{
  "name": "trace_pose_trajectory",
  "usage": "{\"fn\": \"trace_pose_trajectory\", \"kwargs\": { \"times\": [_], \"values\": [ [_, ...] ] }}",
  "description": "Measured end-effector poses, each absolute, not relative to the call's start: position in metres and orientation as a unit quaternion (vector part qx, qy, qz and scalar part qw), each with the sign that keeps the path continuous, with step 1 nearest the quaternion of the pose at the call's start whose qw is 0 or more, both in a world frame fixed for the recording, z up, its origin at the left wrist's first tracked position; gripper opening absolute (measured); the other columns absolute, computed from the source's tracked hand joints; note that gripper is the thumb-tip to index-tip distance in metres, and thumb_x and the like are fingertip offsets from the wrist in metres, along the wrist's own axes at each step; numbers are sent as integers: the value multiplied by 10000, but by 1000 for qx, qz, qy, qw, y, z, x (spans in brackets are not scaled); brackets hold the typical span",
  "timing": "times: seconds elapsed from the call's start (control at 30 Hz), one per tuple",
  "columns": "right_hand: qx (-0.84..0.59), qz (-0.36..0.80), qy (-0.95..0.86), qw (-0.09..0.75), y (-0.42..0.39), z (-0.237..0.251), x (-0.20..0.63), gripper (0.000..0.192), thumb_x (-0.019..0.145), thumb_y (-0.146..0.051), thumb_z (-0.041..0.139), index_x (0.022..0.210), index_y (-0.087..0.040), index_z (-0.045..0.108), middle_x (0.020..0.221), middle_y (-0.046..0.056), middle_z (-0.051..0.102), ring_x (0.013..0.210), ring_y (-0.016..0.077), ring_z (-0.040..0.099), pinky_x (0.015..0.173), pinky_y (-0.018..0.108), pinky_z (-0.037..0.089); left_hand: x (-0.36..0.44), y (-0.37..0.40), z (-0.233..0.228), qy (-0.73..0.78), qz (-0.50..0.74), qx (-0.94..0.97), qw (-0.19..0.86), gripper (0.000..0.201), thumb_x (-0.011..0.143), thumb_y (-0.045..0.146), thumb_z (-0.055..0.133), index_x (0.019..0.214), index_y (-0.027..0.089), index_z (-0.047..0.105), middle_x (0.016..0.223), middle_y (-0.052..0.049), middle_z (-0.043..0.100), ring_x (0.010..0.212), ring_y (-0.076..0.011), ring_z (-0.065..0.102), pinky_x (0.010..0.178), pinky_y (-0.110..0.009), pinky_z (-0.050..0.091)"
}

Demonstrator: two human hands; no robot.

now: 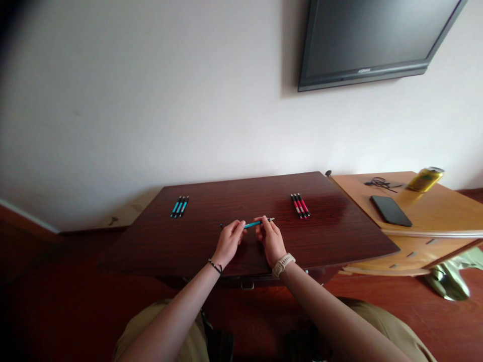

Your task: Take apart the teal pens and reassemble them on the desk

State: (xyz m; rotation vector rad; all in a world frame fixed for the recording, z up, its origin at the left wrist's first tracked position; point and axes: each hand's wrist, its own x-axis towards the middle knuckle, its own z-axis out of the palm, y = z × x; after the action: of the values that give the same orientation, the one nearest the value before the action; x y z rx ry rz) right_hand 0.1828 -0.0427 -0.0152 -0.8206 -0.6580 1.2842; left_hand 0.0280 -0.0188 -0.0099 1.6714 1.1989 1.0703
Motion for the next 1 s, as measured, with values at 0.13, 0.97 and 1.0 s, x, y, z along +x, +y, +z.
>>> {"fn": "trace_pose_trajectory", "kwargs": {
  "times": [0.13,0.97,1.0],
  "values": [
    [-369,569,-289,675,-43,-15,183,388,857,-587,769,921,-205,752,686,-21,534,597,116,404,542,266,342,28,-19,-9,480,415,663,397,566,996,671,462,729,190,598,573,26,475,558,-130,439,551,-252,311],
    [-372,567,-291,675,-43,-17,184,415,854,-618,753,955,-215,755,702,-20,538,595,113,416,525,262,347,28,-19,-9,446,448,670,389,234,953,413,658,999,184,673,916,-46,693,749,-151,587,677,-250,439],
    [-373,567,-289,675,-43,-17,184,416,849,-620,755,951,-217,752,698,-21,540,589,115,416,525,266,346,28,-19,-10,448,446,670,389,241,955,419,657,1000,183,676,908,-45,692,752,-153,589,677,-250,439]
  ]
}}
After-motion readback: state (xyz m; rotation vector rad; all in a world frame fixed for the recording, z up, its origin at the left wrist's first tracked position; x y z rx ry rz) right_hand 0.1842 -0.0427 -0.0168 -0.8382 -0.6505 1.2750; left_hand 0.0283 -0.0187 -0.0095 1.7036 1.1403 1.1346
